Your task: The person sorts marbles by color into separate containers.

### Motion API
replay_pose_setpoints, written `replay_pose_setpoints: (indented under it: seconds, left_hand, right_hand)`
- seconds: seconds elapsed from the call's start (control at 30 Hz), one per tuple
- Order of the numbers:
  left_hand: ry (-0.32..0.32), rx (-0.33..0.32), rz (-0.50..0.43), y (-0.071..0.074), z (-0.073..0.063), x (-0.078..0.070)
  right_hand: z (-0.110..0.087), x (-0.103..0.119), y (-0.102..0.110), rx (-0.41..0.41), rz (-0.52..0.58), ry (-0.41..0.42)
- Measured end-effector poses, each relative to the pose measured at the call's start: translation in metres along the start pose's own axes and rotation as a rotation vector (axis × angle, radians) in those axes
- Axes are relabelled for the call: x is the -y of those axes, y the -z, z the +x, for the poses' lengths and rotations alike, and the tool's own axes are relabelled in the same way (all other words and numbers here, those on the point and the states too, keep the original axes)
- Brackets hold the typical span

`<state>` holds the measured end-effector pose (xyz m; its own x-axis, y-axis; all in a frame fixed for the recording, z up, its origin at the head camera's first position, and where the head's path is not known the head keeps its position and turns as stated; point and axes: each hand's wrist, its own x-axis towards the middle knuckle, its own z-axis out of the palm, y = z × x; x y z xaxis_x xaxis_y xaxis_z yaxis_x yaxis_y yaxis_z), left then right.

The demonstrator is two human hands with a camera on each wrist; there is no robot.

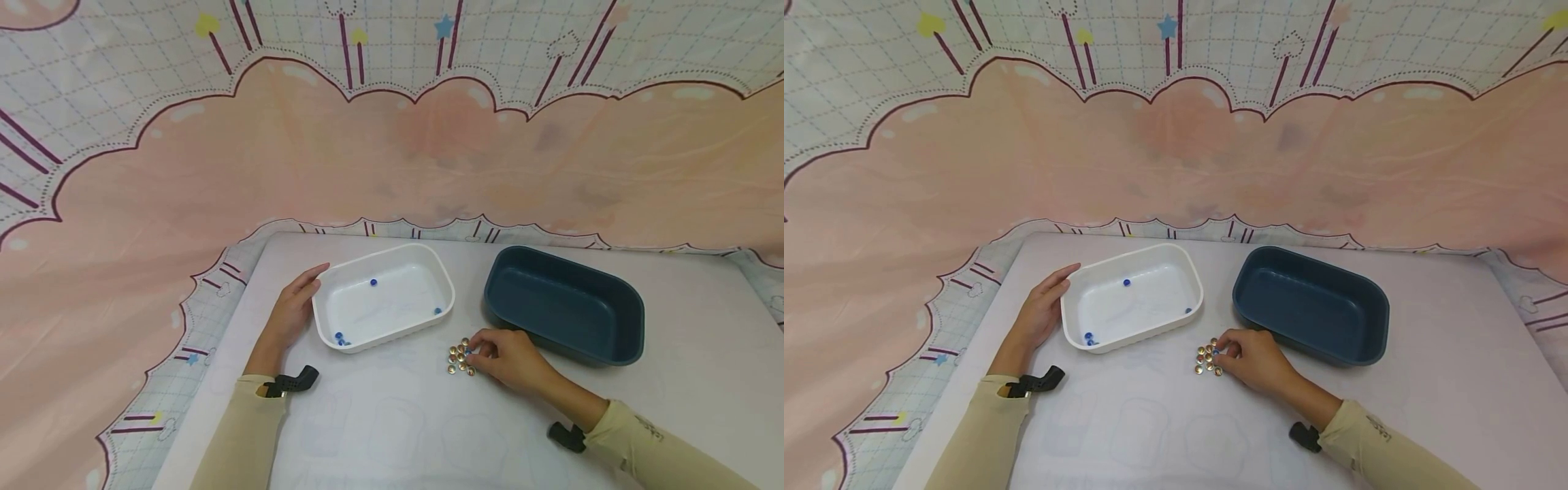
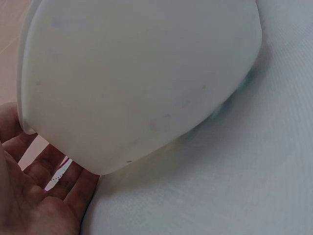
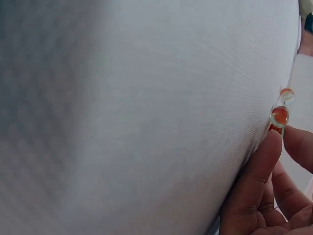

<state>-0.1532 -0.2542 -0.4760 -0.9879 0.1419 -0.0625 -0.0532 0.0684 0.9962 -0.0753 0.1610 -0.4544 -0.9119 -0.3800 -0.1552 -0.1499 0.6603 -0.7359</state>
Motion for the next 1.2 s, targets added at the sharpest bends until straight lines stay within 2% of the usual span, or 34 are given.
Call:
replay_pose_setpoints:
  seconds: [0.23,0.5,0.77,1.2]
  left_hand:
    - [-0.003,-0.001,-0.012,0.0008,0.0000,0.0009]
    - [0.003,0.000,-0.021,0.0010,-0.0003,0.0010]
    - [0.004,-0.001,-0.020,0.0007,0.0000,0.0001]
    - [0.006,0.009,-0.069,0.0002,0.0017,0.0023]
  right_hand:
    - [0.0006,0.0022,-0.0011,-0.013,-0.004,-0.028]
    - [0.0018,0.0016,-0.0021,-0.045,-0.013,-0.025]
    - [0.0026,0.0037,-0.0033,-0.059,-0.026,-0.068]
    - [0.0063,0.0094,-0.0087,-0.073,-0.045,0.007]
